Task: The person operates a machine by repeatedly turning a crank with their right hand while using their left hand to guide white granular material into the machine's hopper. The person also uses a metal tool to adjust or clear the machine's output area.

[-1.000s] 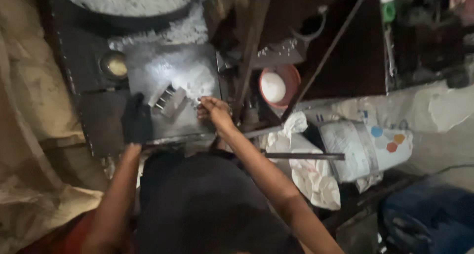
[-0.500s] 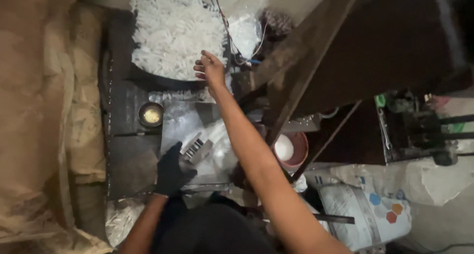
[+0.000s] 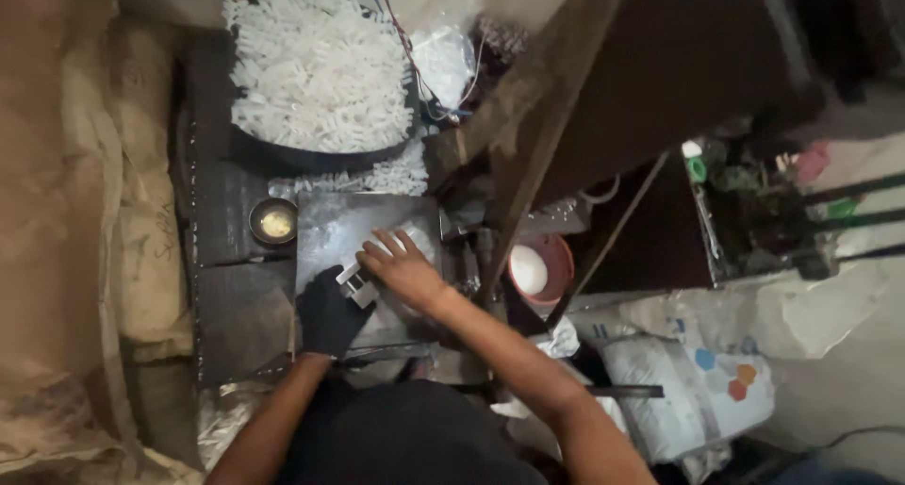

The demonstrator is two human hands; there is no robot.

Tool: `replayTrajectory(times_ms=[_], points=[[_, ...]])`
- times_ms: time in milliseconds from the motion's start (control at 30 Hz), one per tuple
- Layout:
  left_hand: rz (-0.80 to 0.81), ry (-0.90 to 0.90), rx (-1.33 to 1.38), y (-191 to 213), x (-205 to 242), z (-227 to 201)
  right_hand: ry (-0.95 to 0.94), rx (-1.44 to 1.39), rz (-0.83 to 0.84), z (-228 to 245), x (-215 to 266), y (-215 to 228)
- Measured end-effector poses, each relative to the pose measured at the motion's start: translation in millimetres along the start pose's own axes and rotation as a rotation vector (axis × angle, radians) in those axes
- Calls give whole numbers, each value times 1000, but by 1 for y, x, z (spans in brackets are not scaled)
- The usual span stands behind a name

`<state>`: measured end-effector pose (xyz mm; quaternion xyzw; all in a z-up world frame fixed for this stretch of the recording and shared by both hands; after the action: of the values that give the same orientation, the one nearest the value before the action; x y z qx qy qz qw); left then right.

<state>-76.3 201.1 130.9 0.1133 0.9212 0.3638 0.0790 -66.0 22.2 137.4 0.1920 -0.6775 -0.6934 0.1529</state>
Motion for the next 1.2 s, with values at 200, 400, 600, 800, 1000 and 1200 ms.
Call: replayTrajectory(times_ms=[200,400,600,800,1000,1200], points=[[18,-56,-140,-21,5,-1,-3,43,278,-4,-11,13],[-199,152,17,-73,51,26,-113,-191,-239,13,36,42],[222,-76,163,-150,65,44,-455,-561,-519,-1,168,47],[312,88,325,-206,-24,-7,-1009,-423,-540,-68,230,26],[233,-475,90,-200,-112,-68,-1048,-363,-481,-74,223,29],[212,-244,-96,-195,-79,-87,-989,-430,-510,-71,226,37]])
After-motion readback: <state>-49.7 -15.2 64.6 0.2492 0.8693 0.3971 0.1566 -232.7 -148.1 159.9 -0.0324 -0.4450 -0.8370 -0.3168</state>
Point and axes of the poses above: each hand's wrist, its own x-axis away from the middle knuckle, its own y-axis out of the back of the hand, z = x × y, the point moved 2 cm from there along -x, towards the middle knuckle, and after that the axes turned 7 degrees about -y, right-handed, at the moved point
